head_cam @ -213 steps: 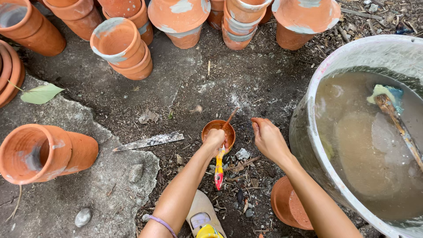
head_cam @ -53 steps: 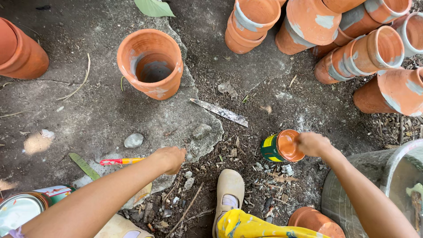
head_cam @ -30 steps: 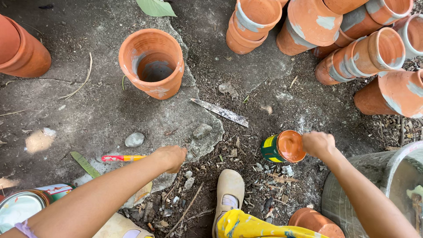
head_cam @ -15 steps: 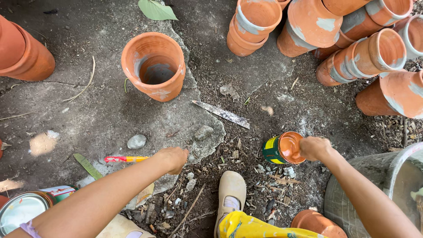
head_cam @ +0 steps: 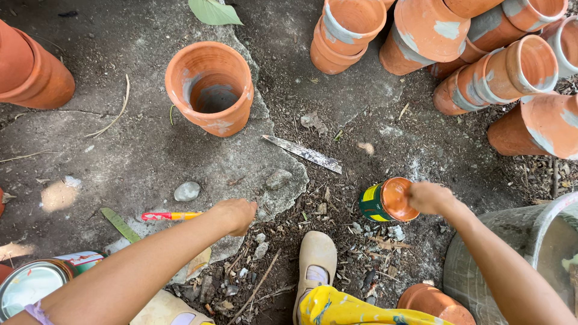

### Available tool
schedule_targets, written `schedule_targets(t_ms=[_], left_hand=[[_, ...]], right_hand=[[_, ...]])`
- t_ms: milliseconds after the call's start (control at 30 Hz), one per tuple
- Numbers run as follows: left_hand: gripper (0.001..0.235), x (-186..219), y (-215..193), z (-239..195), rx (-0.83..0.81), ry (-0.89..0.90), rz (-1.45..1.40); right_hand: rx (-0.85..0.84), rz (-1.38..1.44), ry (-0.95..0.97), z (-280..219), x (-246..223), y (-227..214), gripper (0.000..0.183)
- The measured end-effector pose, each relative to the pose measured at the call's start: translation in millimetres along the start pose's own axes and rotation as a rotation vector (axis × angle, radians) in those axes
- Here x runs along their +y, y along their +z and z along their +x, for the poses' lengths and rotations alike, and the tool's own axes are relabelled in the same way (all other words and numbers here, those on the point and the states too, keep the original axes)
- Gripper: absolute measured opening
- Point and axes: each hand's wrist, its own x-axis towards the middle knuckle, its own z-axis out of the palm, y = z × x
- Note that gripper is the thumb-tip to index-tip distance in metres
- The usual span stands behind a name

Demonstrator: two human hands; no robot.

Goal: The person mixes yellow and orange paint in small containers using a brush, then applies the paint to the exterior of a terracotta pot while holding it by hand, surrounded by other pots on the ground.

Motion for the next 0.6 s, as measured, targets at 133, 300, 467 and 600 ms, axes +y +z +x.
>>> schedule_targets(t_ms=[133,300,467,600], left_hand=[[0.056,1,-2,-4,0.014,0.007,-0.001],[0.056,2,-3,-6,0.008,0.004,-0.015],[0.057,2,0,0,-0.003,-0.003,-0.012],[0.057,1,0,2,-0.001,0.0,-0.004]], right_hand=[[-0.012,-0.104,0.176,2,3,6,0.038],[0.187,0.041,0.207,-13,0,-4,0.036],[-0.026,-0.062,0.182,-23,-21,-21,0.034],[-0.037,-0.176,0.224,-13,-15,-7,0.032]])
